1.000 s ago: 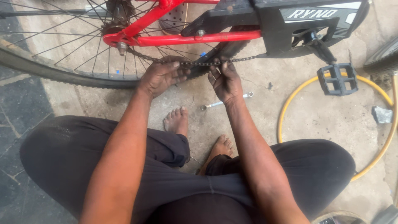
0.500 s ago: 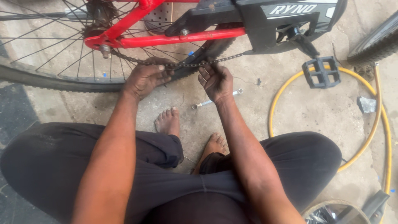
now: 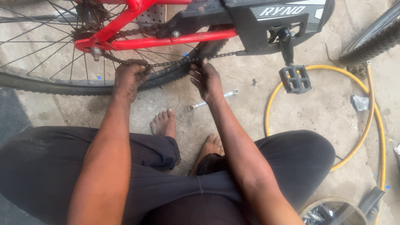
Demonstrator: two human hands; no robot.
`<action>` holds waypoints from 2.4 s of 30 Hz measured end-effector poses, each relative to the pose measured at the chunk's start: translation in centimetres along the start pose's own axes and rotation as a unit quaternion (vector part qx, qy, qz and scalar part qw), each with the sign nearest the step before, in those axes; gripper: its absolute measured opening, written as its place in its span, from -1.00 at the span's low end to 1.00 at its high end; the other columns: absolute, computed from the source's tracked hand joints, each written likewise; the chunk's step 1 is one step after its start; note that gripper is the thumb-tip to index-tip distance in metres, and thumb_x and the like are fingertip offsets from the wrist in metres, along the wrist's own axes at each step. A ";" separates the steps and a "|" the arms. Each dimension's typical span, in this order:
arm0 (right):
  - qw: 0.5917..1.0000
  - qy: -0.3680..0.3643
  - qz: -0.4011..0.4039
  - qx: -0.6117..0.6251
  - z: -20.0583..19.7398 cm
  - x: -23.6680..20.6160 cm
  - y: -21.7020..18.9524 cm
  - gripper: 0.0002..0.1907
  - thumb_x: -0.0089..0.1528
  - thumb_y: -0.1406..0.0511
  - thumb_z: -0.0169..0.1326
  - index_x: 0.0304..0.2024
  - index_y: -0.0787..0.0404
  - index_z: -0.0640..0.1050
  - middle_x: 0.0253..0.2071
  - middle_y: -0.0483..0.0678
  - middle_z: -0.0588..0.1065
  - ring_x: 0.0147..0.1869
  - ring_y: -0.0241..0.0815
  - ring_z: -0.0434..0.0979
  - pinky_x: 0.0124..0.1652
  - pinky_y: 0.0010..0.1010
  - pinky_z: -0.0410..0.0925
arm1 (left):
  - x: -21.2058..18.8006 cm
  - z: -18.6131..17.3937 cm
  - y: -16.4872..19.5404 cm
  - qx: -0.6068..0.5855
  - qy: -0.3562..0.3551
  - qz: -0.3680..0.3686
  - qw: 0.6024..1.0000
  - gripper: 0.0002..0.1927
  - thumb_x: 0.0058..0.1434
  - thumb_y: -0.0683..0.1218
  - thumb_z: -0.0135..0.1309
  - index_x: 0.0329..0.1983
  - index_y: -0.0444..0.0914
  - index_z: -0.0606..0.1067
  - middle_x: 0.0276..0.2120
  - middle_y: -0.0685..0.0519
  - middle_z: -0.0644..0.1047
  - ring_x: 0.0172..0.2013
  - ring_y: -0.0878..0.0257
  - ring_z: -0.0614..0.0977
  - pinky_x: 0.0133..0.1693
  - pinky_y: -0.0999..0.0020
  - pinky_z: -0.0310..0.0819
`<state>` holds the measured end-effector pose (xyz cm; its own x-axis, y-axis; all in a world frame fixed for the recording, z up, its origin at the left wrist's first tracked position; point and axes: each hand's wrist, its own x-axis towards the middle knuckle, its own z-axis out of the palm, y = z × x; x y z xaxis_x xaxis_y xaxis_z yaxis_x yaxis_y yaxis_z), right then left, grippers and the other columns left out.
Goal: The person sits on the ground beside a red bicycle and works on the rear wheel, using a spanner to loosen the axle nuts. They manipulate the chain, reposition the wheel in the frame, and check its alignment by hand.
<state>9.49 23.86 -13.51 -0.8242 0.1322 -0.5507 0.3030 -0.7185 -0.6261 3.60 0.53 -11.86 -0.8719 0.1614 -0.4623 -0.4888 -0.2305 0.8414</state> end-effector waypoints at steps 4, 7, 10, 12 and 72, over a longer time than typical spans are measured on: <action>0.999 0.014 -0.030 -0.030 0.7 -0.3 -0.7 -0.59 0.33 -0.01 0.03 0.00 0.14 0.46 -0.18 -0.05 0.55 -0.15 -0.18 0.55 -0.21 -0.37 0.43 | -0.7 -0.2 0.1 0.013 0.010 -0.005 1.000 -0.78 0.17 -0.17 0.06 -0.13 -0.27 0.56 -0.22 0.00 0.65 -0.23 0.20 0.69 -0.10 0.27 0.58; 0.996 0.019 -0.065 -0.053 0.1 -0.2 -1.4 -0.65 0.37 0.06 0.03 -0.02 0.18 0.47 -0.23 -0.06 0.52 -0.20 -0.18 0.53 -0.27 -0.39 0.41 | -1.5 -0.7 0.5 0.023 -0.046 -0.043 0.998 -0.76 0.16 -0.12 0.06 -0.12 -0.25 0.56 -0.21 0.02 0.66 -0.18 0.20 0.69 -0.04 0.19 0.55; 0.997 0.017 -0.040 -0.063 -0.6 -0.5 -0.8 -0.78 0.36 0.16 0.03 -0.05 0.14 0.45 -0.27 -0.09 0.49 -0.26 -0.18 0.51 -0.33 -0.39 0.37 | -2.6 -1.3 0.8 -0.014 -0.109 -0.069 0.992 -0.75 0.17 -0.06 0.10 -0.10 -0.22 0.54 -0.20 0.04 0.65 -0.14 0.17 0.67 -0.01 0.10 0.52; 0.999 -0.005 -0.021 -0.043 -0.9 -0.8 -0.1 -0.82 0.38 0.18 0.01 -0.08 0.13 0.44 -0.28 -0.09 0.46 -0.28 -0.17 0.51 -0.34 -0.36 0.37 | -3.0 -1.5 1.0 -0.055 -0.124 -0.073 0.988 -0.73 0.19 0.00 0.11 -0.10 -0.20 0.54 -0.21 0.04 0.65 -0.15 0.16 0.67 -0.02 0.09 0.51; 0.645 0.105 -0.430 -0.623 2.2 -8.3 -2.4 -0.72 0.40 0.21 0.18 -0.27 0.33 0.59 -0.24 0.16 0.54 -0.11 0.20 0.52 -0.11 -0.08 0.38 | -7.0 4.1 2.5 0.217 -0.134 -0.025 0.967 -0.57 0.30 0.17 0.02 -0.24 -0.29 0.60 -0.41 -0.08 0.68 -0.40 0.19 0.73 -0.28 0.31 0.57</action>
<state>14.51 23.01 -6.21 -0.9006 0.2986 0.3159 0.0329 0.7714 -0.6355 8.63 2.74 -5.42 -0.7809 0.4176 -0.4646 -0.4206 0.1984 0.8853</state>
